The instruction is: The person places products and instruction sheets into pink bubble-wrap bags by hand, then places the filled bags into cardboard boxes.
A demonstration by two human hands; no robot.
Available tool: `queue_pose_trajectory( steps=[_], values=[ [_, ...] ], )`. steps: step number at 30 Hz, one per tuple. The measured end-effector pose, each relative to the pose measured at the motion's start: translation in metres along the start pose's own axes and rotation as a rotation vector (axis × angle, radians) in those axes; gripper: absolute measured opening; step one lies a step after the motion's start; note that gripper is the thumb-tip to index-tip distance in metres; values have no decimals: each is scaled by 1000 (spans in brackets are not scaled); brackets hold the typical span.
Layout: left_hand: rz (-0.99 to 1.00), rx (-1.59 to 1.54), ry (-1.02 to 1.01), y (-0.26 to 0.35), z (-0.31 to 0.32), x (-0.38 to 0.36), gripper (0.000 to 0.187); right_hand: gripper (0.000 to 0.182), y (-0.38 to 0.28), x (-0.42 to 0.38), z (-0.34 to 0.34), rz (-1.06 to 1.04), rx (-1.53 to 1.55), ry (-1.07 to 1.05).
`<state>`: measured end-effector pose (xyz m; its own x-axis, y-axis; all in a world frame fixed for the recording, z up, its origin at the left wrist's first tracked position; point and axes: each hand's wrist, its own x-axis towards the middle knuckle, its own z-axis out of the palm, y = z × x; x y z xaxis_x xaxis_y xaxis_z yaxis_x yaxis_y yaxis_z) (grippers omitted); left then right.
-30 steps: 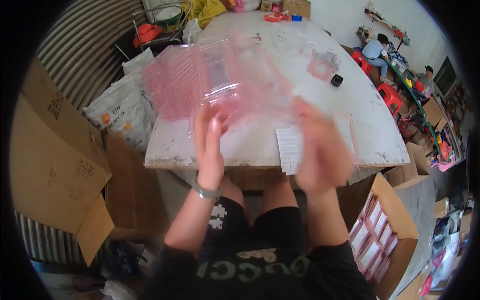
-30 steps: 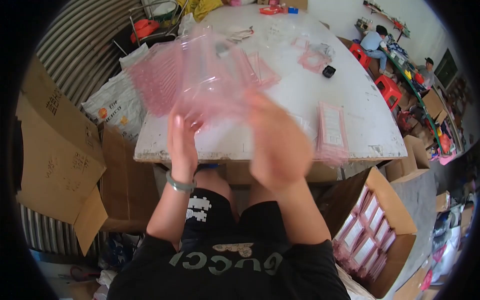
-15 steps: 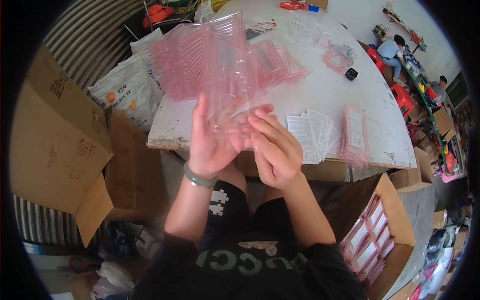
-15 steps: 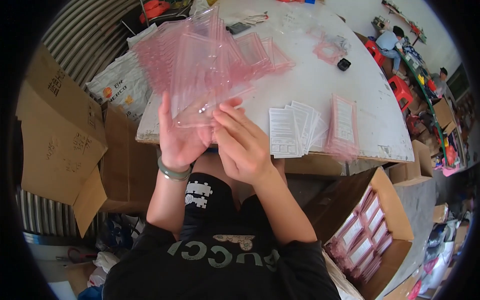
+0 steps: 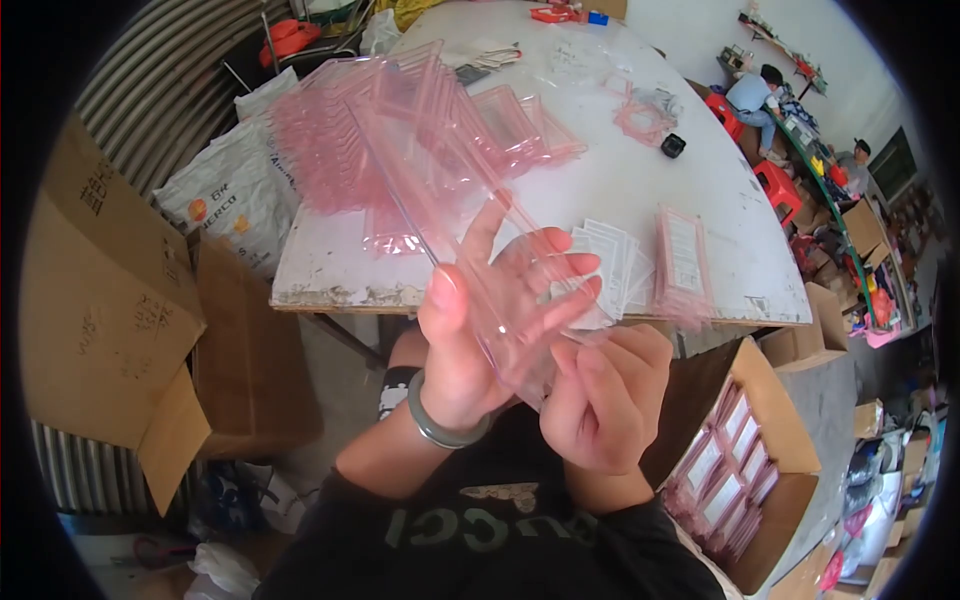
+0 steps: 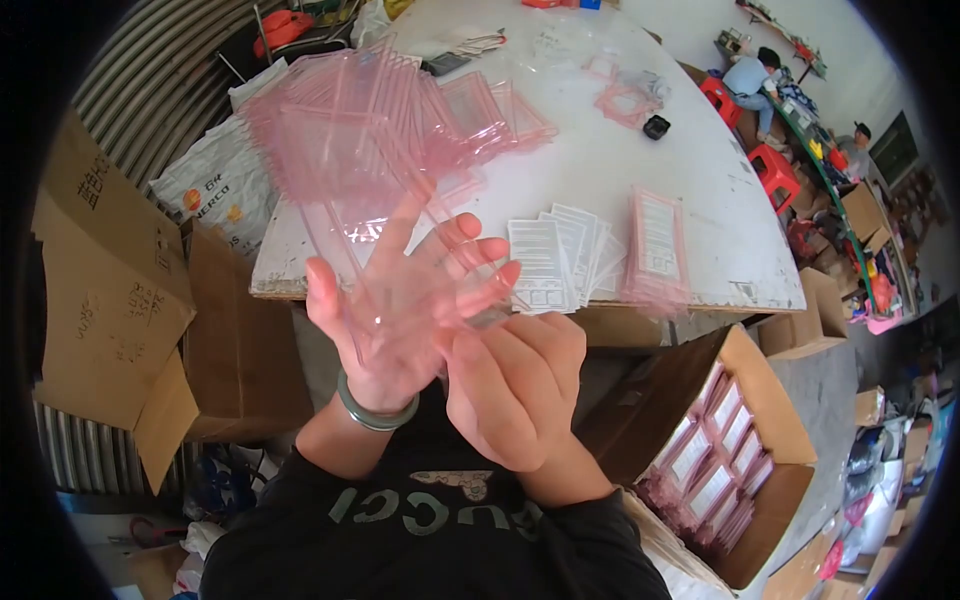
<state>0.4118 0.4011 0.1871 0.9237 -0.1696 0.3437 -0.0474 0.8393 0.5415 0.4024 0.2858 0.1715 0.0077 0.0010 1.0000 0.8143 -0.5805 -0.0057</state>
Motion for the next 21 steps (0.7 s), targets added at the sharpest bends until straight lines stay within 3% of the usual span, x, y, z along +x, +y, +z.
queue_pose_trajectory(
  steps=[5,9,10,13,14,15,20,21],
  values=[
    [-70,112,-24,-12,28,8,113,46,-8,4,-34,99,3,-187],
    [-100,122,-52,-27,36,13,114,68,-5,7,-52,224,76,-345],
    [-112,39,-66,-29,36,14,118,82,-9,11,-63,284,61,-510],
    [-65,112,-150,-37,38,13,120,99,-11,3,-68,511,191,-649],
    [-4,40,-248,-37,34,15,84,105,-10,3,-70,543,214,-685],
    [-24,59,-257,-36,33,16,84,112,-9,3,-72,576,236,-721],
    [-47,144,-249,-21,29,11,103,114,-4,22,-83,687,341,-859],
    [-53,108,-219,-20,29,9,97,111,-4,27,-83,694,347,-879]
  ],
)
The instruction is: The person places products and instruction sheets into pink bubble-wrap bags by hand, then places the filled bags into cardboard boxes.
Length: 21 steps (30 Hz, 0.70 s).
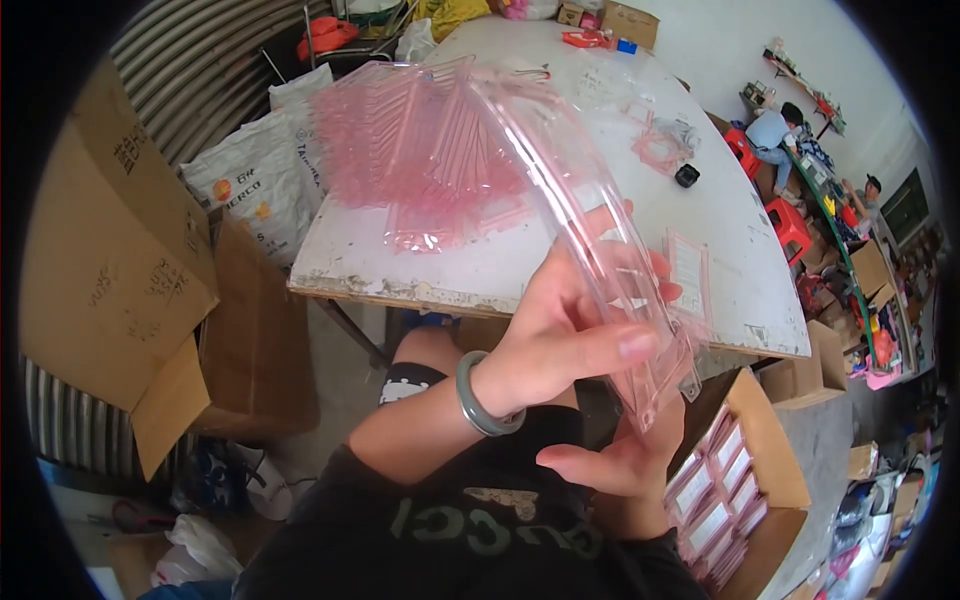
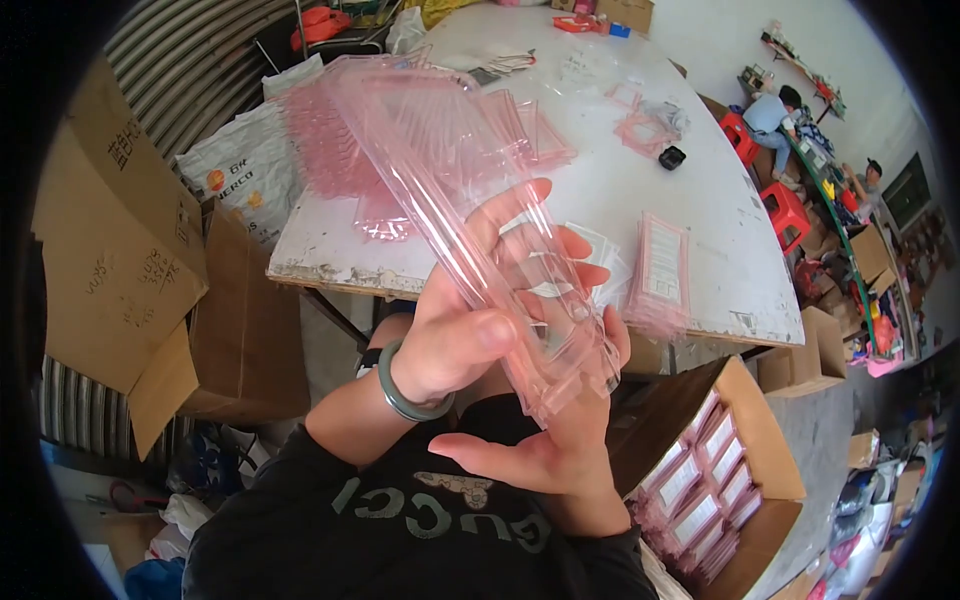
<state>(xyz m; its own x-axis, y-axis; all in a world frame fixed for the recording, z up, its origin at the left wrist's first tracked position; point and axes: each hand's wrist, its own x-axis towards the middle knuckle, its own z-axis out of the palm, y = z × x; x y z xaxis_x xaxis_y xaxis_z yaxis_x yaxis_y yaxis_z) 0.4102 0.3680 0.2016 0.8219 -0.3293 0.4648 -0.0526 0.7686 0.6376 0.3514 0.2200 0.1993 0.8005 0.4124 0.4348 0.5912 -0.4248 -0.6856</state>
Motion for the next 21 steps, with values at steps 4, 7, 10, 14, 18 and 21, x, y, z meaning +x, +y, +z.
queue_pose_trajectory(
  steps=[4,7,10,14,18,21],
  values=[
    [77,72,66,-4,-4,-18,92,101,-6,14,15,-110,-184,48],
    [78,170,159,9,-15,-34,89,95,-7,15,25,-199,-285,-17],
    [66,238,322,25,-22,-51,76,73,-9,23,37,-260,-149,-35],
    [96,-68,519,56,-48,-86,70,39,44,14,34,-407,286,74],
    [14,-682,519,89,-89,-112,72,55,126,16,28,-117,-642,88],
    [-59,-797,546,70,-92,-113,73,32,164,18,45,-188,-711,-9]
  ],
)
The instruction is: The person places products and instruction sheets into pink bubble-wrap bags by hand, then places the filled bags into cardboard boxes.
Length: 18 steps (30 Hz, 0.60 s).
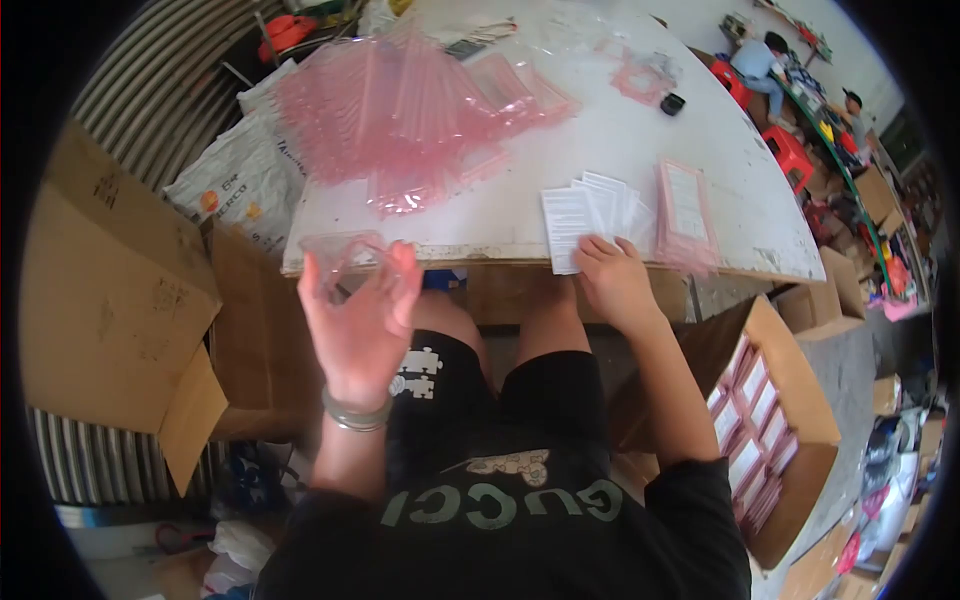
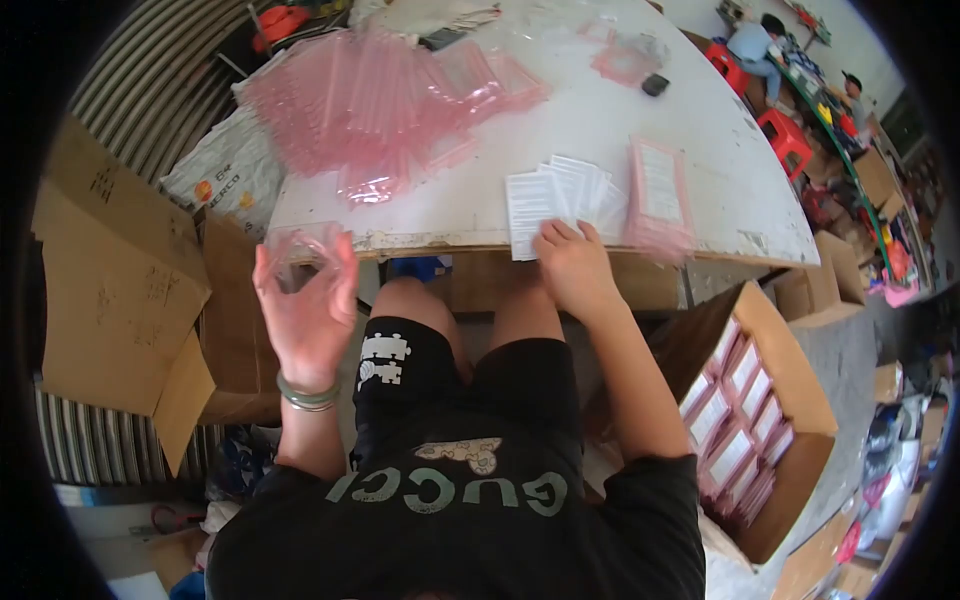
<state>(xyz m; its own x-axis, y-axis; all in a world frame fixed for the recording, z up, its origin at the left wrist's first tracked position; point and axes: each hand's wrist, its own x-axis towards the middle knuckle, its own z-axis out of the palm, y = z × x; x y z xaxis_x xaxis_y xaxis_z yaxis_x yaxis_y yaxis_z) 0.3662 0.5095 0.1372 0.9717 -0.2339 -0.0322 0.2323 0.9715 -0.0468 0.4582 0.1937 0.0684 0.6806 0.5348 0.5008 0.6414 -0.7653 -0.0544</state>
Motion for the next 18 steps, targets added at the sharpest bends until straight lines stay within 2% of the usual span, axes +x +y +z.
queue_pose_trajectory(
  steps=[1,3,4,5,6,7,11,13,15,17,18],
  values=[
    [-10,-46,10,-2,6,-1,74,25,10,-6,6,-46,-48,-44],
    [16,40,-30,-18,-5,15,79,16,23,-8,0,24,-72,20],
    [1,-9,2,-14,-6,14,81,12,15,-5,3,-34,-62,127],
    [5,-42,11,-9,-4,13,83,11,13,1,7,-37,-61,147],
    [-108,-106,-5,-8,-6,13,88,10,16,1,9,-40,-59,167],
    [-78,-148,41,-6,-3,13,91,9,19,1,11,-23,-74,184],
    [-86,-173,3,-7,-4,12,93,7,19,-6,1,40,30,59],
    [-96,-154,-14,-10,-4,14,95,10,21,10,-42,32,-229,381],
    [-92,-104,-40,-17,0,17,97,20,25,12,-76,51,-311,641],
    [-22,-66,20,-23,3,17,97,29,3,9,-105,180,-17,694],
    [12,-46,51,-25,5,18,98,29,-30,9,-127,-36,400,695]
  ],
)
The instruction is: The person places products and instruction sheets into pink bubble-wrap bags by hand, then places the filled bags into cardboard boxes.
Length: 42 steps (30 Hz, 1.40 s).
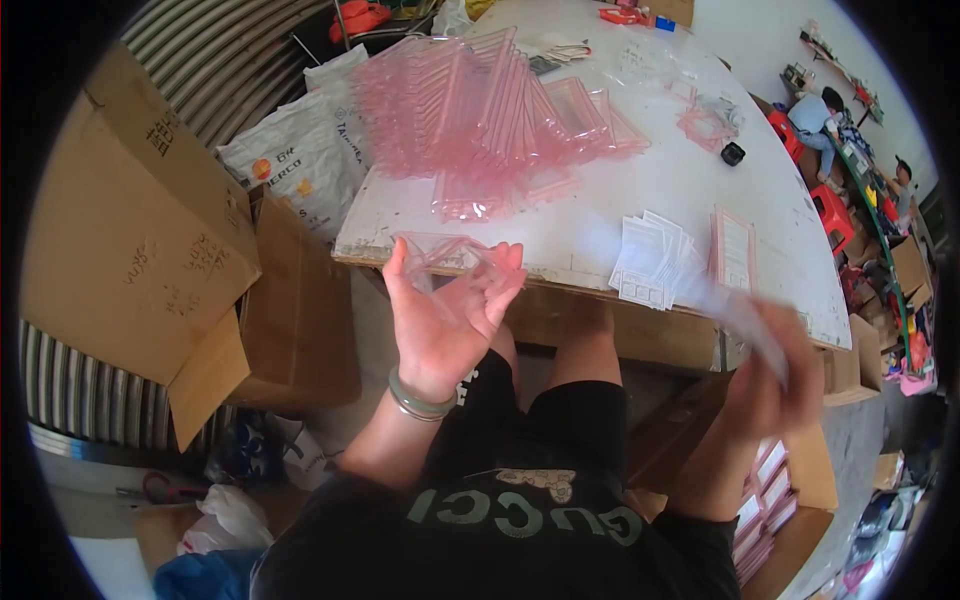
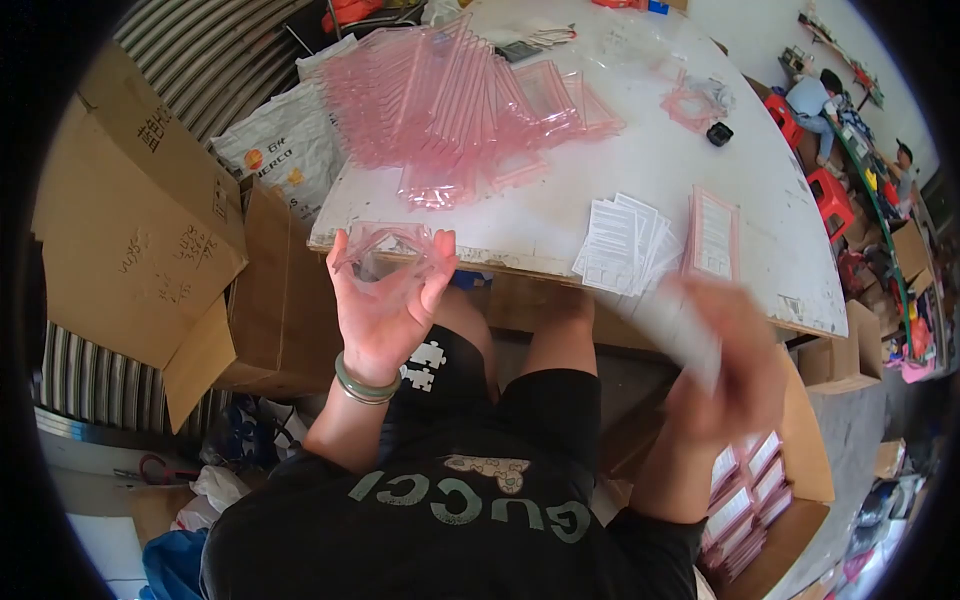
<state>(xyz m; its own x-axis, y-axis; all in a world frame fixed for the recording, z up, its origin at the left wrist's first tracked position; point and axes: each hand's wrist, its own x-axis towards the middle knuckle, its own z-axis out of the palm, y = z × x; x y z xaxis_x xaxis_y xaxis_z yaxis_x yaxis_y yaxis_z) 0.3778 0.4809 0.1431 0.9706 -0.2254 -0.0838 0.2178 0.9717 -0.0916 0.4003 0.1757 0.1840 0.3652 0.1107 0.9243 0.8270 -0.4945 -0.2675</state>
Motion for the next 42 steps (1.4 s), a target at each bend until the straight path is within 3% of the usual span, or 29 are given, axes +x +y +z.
queue_pose_trajectory(
  steps=[2,3,6,9,12,19,26,31,34,37,42],
  values=[
    [3,12,1,-5,1,0,99,29,-59,14,-5,-138,317,-143],
    [-3,15,-6,-7,1,3,99,29,-70,17,-7,-221,165,-260],
    [122,242,4,-17,8,3,97,28,-66,22,5,-314,61,-309],
    [156,281,21,-17,5,3,95,29,-68,25,1,-314,112,-308],
    [135,281,-12,-16,0,3,94,30,-76,18,-2,-334,88,-155],
    [136,299,-28,-16,0,4,94,28,-67,21,8,-333,102,-357],
    [169,282,-42,-24,0,2,98,26,-70,22,5,-323,29,-325],
    [186,473,-123,-50,0,2,94,14,-74,9,41,-340,-50,-303],
    [269,642,-176,-61,-1,-5,91,13,-78,7,65,-305,-287,-267],
    [285,680,-289,-58,-4,-5,88,13,-83,17,50,-309,-279,-532],
    [188,720,-343,-59,-34,4,93,11,-64,3,80,-458,-386,-382]
  ],
)
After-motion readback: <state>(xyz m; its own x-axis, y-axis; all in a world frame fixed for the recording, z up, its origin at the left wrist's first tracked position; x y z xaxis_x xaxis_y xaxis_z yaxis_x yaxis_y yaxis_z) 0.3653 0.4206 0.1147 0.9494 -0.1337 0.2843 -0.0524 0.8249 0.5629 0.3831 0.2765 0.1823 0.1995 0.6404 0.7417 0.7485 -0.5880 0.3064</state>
